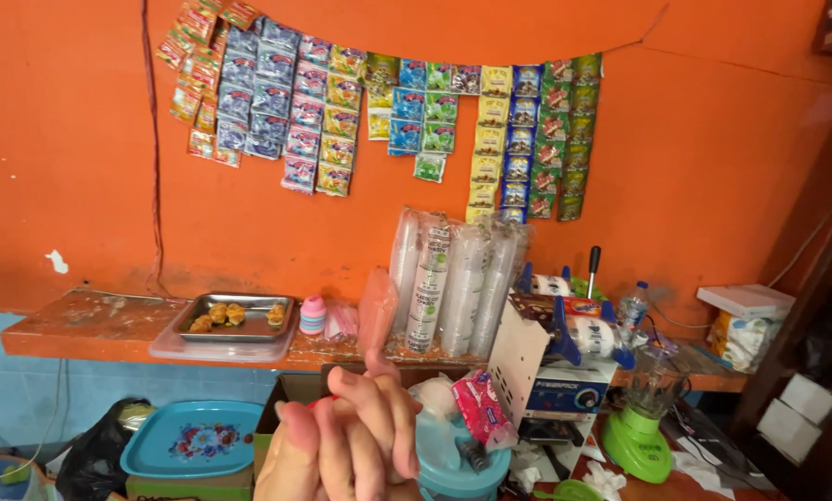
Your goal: The person assembles a blender, wipes it with a tissue, and then adds a packet of instant coffee and water into the blender jar. The person secures the lid on the blender jar.
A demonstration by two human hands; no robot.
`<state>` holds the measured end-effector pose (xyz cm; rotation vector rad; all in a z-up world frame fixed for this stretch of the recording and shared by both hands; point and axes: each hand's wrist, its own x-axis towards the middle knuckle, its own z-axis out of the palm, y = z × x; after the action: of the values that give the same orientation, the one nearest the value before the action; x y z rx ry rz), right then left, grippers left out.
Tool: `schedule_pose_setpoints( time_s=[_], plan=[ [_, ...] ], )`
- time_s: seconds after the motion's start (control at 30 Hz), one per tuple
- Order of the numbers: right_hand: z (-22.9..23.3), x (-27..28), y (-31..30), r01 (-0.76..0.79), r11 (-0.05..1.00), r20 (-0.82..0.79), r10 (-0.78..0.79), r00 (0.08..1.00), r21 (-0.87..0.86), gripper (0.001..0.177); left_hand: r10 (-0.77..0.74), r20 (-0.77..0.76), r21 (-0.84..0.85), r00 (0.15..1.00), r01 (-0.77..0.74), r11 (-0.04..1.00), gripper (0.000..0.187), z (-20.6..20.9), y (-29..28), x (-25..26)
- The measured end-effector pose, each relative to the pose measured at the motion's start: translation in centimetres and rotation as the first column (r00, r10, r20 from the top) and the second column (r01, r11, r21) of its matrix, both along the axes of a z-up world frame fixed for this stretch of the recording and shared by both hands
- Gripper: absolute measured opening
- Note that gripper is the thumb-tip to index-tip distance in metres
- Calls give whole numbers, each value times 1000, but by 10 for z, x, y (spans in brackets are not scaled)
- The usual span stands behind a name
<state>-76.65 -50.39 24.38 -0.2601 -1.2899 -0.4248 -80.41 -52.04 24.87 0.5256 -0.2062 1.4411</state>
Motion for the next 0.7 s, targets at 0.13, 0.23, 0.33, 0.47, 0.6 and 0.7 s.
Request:
schedule_pose_setpoints(
  time_s=[0.13,0.23,0.33,0.47,0.6,0.7],
  plan=[
    [-11,34,-3,7,984,329,52,943,-176,35,391,-133,699,911,-194,688,77,31,-19,-9],
    [-6,43,5,-69,967,408,168,897,-246,42,439,-211,686,873,-188,703,80,46,-31,-18],
    [7,39,6,-165,926,433,309,847,-338,50,490,-252,611,835,-255,750,80,51,-40,-22],
    [27,32,-7,-272,838,420,486,766,-474,61,531,-335,512,778,-323,796,78,53,-43,-29],
    [35,34,-35,-306,762,432,595,677,-570,74,535,-333,422,776,-385,821,74,58,-44,-32],
    [37,35,-52,-386,615,340,742,578,-688,96,577,-358,399,734,-438,805,71,59,-47,-37]
  ],
)
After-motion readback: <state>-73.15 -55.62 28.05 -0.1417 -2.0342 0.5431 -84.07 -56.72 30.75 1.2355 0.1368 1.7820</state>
